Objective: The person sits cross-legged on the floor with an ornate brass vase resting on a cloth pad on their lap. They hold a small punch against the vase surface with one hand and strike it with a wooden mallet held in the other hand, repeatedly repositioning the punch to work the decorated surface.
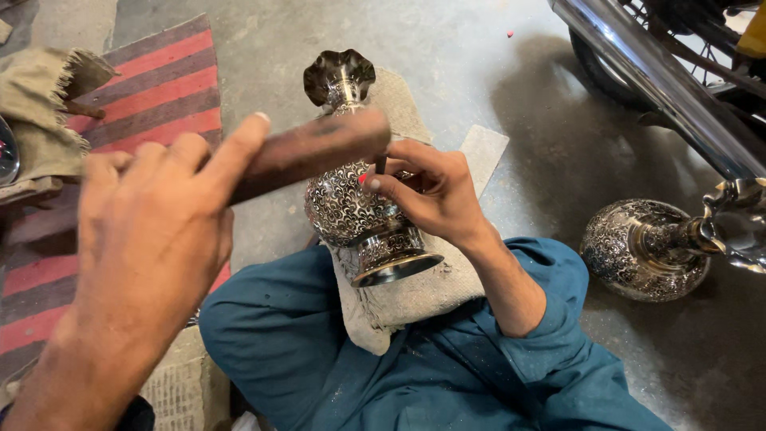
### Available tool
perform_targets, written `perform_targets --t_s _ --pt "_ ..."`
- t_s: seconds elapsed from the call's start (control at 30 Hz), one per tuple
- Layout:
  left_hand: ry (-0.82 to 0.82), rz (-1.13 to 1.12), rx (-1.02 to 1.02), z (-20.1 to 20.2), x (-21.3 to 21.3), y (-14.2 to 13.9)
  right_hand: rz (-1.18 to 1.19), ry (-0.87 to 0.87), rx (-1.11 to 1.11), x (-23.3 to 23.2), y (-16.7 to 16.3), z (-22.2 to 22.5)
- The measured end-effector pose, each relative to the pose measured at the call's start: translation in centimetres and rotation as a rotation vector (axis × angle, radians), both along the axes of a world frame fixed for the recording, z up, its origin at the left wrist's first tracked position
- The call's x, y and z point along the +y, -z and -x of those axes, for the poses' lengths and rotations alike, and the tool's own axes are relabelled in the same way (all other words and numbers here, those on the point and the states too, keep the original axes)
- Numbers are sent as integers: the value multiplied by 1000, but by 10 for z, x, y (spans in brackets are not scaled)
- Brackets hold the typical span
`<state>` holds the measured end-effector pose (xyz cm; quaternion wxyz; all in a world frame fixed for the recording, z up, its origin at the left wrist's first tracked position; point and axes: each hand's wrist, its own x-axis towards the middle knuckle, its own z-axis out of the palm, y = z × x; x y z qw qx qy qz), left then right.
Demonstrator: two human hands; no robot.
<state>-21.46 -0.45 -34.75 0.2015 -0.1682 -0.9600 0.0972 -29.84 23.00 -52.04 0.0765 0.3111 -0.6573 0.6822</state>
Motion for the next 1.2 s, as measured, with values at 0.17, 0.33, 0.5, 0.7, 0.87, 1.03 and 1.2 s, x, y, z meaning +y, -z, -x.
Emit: perform_targets --t_s 0.17,0.33,0.5,0.7,0.87,1.03,1.2 --pt "62 -160 18 -1 0 0 71 -35 56 -1 4 0" --pt "-7 158 143 -4 -4 -1 62 -20 70 -3 3 1" --pt "-28 247 114 -1 -7 6 -19 -16 63 0 -1 0" --pt "44 -46 63 -1 -6 8 0 1 77 -2 -3 0" --pt "47 -184 17 -2 -9 10 -15 15 83 -1 -4 1" --pt "-32 141 94 -1 -11 16 -4 -28 50 0 -4 2" --pt "24 -117 60 0 -11 18 -20 -35 115 2 -3 5"
